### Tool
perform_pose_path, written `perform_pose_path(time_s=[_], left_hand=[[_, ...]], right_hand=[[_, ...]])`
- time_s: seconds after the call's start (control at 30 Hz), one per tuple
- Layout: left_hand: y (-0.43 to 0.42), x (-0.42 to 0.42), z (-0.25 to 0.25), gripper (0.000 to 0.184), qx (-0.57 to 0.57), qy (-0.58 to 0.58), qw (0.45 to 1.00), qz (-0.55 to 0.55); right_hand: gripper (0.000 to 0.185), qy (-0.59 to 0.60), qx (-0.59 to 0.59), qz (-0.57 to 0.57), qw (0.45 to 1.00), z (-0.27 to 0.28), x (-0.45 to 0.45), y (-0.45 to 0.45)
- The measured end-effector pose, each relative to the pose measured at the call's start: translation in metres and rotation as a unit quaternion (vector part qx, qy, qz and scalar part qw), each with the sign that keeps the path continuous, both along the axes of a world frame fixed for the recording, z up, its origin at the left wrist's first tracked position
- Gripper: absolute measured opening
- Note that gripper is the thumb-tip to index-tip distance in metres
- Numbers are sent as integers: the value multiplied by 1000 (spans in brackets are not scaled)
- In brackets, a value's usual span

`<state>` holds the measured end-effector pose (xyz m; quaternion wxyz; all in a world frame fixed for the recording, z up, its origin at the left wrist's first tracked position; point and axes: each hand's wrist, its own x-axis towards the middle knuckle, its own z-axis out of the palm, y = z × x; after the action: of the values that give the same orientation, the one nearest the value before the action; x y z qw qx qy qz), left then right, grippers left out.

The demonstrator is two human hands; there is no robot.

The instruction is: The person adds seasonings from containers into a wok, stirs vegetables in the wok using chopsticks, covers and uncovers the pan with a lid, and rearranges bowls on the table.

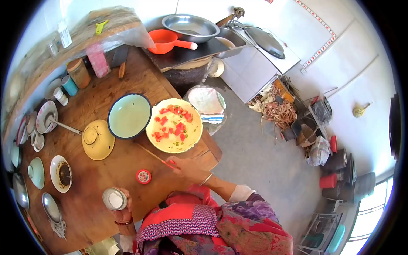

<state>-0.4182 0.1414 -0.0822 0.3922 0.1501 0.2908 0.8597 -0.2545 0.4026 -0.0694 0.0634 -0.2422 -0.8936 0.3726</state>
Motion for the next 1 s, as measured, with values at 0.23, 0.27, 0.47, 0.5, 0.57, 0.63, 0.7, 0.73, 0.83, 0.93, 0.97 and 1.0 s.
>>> perform_pose_path(time_s=[0.23, 0.27, 0.47, 0.5, 0.57, 0.63, 0.7, 0.73, 0.83, 0.93, 0.97, 1.0], left_hand=[[-5, -3, -11, 63, 32, 0, 999, -15], [-6, -3, -11, 63, 33, 8, 999, -19], [-8, -3, -10, 67, 44, -19, 999, -11], [-9, -3, -11, 67, 44, -18, 999, -11], [-10, -5, -14, 69, 46, -18, 999, 2], [-11, -5, -15, 70, 49, -19, 999, 5], [-11, -5, -13, 71, 52, -22, 998, 7], [-10, -5, -13, 72, 46, -13, 999, 14], [-10, -4, -10, 73, 44, -23, 999, 19], [-13, -8, -16, 73, 44, -20, 999, 16], [-15, -9, -19, 73, 40, 1, 999, 16], [-15, -9, -19, 73, 39, 2, 999, 18]], right_hand=[[26, 139, -247, 51, 958, 46, -16, 19], [24, 141, -288, 64, 945, 60, -19, 18], [18, 272, -196, 39, 941, 79, -53, 15], [18, 273, -196, 39, 941, 85, -57, 16], [14, 337, -74, 64, 937, 102, -66, 19], [11, 363, 0, 55, 930, 112, -77, 22], [9, 387, 72, 44, 918, 115, -87, 19], [9, 391, 48, 48, 918, 115, -92, 17], [10, 395, 50, 56, 915, 105, -107, 4], [11, 378, 79, 68, 920, 90, -115, -10], [13, 358, 81, 76, 927, 86, -117, -13], [13, 358, 79, 78, 927, 82, -118, -15]])
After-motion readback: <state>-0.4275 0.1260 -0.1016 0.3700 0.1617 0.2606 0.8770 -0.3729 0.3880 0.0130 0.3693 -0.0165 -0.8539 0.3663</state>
